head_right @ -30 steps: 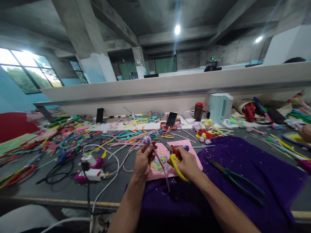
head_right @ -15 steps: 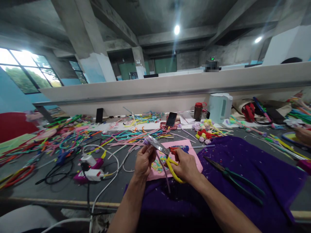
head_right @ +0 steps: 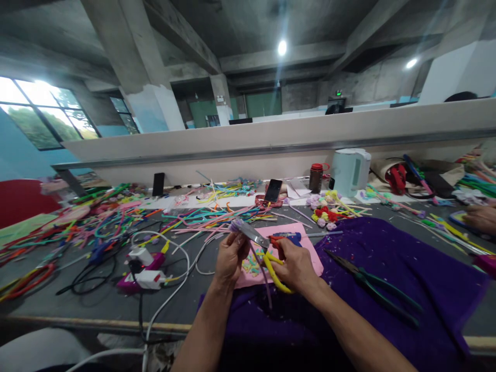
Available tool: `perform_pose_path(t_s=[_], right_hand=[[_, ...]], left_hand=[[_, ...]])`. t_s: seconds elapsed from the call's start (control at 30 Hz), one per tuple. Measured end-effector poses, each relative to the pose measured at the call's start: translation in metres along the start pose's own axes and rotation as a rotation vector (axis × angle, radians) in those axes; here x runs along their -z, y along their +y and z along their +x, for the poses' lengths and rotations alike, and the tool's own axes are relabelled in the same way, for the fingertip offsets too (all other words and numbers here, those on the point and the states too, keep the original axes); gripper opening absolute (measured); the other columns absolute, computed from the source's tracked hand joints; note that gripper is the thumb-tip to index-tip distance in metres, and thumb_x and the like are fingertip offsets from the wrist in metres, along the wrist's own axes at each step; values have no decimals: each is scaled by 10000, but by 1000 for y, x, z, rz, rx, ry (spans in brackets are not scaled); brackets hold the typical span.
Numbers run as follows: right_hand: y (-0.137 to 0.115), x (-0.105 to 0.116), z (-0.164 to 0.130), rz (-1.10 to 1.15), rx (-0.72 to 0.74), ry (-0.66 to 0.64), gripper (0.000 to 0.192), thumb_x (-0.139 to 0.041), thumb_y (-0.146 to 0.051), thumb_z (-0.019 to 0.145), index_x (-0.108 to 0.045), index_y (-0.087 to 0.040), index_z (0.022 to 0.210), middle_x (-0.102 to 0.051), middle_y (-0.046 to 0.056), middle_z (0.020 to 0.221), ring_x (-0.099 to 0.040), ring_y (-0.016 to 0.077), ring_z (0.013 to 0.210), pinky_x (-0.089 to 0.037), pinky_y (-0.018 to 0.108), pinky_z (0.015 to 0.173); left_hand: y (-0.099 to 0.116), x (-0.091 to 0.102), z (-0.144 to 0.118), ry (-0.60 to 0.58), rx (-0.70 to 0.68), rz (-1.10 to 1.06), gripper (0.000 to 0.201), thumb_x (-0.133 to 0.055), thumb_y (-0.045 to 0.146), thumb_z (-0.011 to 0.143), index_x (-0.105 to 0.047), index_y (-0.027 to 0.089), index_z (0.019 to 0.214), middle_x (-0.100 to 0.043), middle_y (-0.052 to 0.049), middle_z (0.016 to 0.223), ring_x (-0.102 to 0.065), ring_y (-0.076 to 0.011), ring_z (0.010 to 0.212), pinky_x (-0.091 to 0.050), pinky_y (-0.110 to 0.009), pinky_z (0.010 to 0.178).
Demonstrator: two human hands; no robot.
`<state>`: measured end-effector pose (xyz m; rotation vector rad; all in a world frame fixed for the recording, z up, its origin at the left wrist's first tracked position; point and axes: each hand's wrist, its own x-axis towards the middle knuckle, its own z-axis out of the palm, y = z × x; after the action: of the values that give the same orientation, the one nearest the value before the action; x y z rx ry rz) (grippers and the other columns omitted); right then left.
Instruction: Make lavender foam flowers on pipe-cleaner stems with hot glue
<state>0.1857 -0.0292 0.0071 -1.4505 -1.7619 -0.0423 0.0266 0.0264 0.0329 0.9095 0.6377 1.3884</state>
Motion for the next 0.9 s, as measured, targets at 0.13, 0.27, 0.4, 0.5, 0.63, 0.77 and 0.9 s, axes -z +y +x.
perform_pose_path(t_s=[0.13, 0.27, 0.4, 0.5, 0.63, 0.77, 0.9], right_hand=[[3, -2, 0, 15, 18, 22, 232, -590, -381, 703, -553, -182, 816, -521, -27, 577, -467, 111, 477, -334, 210, 463], [5, -3, -1, 22, 29, 24, 234, -589, -371, 709, -564, -179, 840, -521, -24, 577, -481, 115, 481, -340, 210, 460], [5, -3, -1, 27, 35, 21, 231, -588, -338, 707, -562, -175, 869, -501, -29, 568, -472, 115, 478, -340, 211, 462], [5, -2, -1, 43, 37, 14, 226, -584, -328, 708, -552, -179, 874, -504, -26, 576, -473, 117, 485, -340, 213, 466], [3, -1, -1, 52, 17, -6, 206, -589, -342, 707, -543, -184, 830, -510, -26, 574, -485, 119, 489, -354, 218, 481], [-3, 4, 1, -14, -22, -43, 241, -579, -407, 723, -536, -178, 784, -534, -14, 596, -523, 136, 526, -365, 234, 513], [-8, 9, 2, -50, -36, -72, 302, -568, -455, 729, -540, -170, 827, -540, -12, 610, -523, 139, 528, -348, 236, 510]], left_hand=[[1, 0, 0, 6, 8, -7, 246, -775, 305, 525, -646, 136, 649, -510, 45, 468, -427, -37, 400, -306, -151, 393], [1, -1, 0, 17, 3, -16, 245, -775, 308, 520, -645, 140, 642, -511, 48, 468, -424, -34, 394, -308, -152, 391], [0, -2, 0, 23, 4, -14, 255, -777, 312, 513, -635, 134, 628, -499, 51, 465, -411, -31, 384, -294, -151, 378], [0, -2, 0, 11, 2, -11, 254, -774, 316, 525, -632, 132, 628, -485, 54, 461, -405, -29, 382, -290, -149, 378], [0, -2, -1, 8, -2, -11, 245, -773, 313, 531, -630, 136, 624, -472, 59, 451, -401, -30, 382, -294, -150, 387], [1, -3, -1, 22, 0, -18, 258, -779, 319, 516, -633, 137, 626, -477, 58, 452, -401, -30, 382, -297, -154, 393], [2, -3, -1, 20, 1, -7, 267, -779, 327, 514, -627, 133, 618, -478, 58, 447, -395, -28, 377, -287, -150, 383]])
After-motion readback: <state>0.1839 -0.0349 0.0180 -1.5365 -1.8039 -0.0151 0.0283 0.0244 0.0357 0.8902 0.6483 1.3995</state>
